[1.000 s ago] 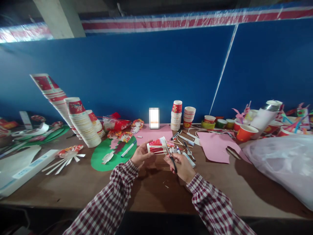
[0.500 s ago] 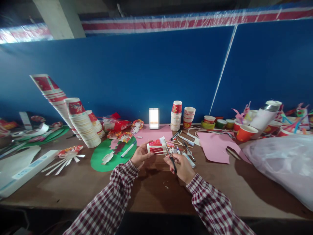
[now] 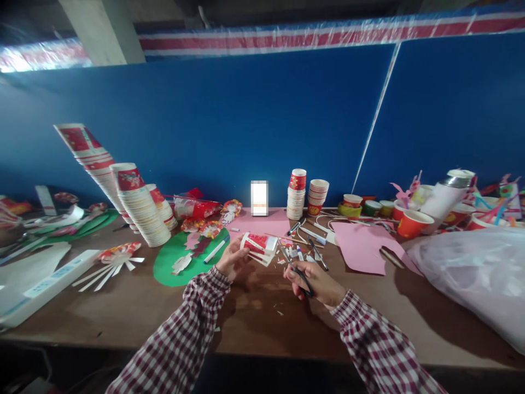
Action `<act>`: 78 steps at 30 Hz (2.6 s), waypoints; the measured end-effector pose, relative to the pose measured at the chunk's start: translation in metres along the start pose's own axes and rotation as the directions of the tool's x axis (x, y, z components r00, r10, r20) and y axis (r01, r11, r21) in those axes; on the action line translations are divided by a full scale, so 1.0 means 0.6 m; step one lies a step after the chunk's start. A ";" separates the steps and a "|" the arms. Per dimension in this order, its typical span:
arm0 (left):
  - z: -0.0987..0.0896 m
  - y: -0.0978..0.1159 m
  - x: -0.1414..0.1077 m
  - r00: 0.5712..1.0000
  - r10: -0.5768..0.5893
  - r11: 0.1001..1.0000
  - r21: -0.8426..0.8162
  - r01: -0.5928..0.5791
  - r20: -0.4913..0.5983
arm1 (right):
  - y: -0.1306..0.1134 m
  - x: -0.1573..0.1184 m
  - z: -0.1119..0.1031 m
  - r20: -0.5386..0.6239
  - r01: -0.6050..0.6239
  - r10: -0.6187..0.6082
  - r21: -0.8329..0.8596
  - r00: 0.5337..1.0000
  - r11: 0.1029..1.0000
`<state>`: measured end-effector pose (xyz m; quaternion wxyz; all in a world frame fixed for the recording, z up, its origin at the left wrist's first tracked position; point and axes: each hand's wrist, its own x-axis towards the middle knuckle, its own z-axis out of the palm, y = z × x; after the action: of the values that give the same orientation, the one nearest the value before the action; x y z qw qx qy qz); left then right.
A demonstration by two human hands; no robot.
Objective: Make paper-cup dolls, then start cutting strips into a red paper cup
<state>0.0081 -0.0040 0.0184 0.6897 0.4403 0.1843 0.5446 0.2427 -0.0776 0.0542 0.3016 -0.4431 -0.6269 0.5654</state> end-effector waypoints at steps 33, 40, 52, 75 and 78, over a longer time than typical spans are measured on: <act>0.000 -0.015 -0.001 0.981 -0.106 0.994 -0.046 0.099 -0.160 | 0.005 0.009 0.053 0.175 -0.075 0.091 -0.097 0.980 0.992; 0.004 -0.010 -0.002 0.970 -0.126 0.992 -0.017 0.125 -0.207 | 0.010 0.015 0.059 0.166 -0.088 0.106 -0.111 0.981 0.990; 0.008 -0.007 -0.002 0.972 -0.119 0.993 -0.006 0.120 -0.202 | 0.012 0.019 0.060 0.171 -0.059 0.074 -0.093 0.982 0.994; 0.006 -0.007 -0.003 0.970 -0.141 0.990 -0.016 0.141 -0.198 | 0.012 0.019 0.063 0.135 -0.082 0.095 -0.093 0.986 0.992; 0.006 -0.006 -0.003 0.969 -0.140 0.990 0.003 0.143 -0.202 | 0.016 0.019 0.062 0.136 -0.075 0.086 -0.079 0.987 0.994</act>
<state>0.0125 -0.0074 0.0170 0.7008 0.3746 0.2886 0.5342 0.2070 -0.0842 0.0368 0.2176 -0.4385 -0.6485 0.5830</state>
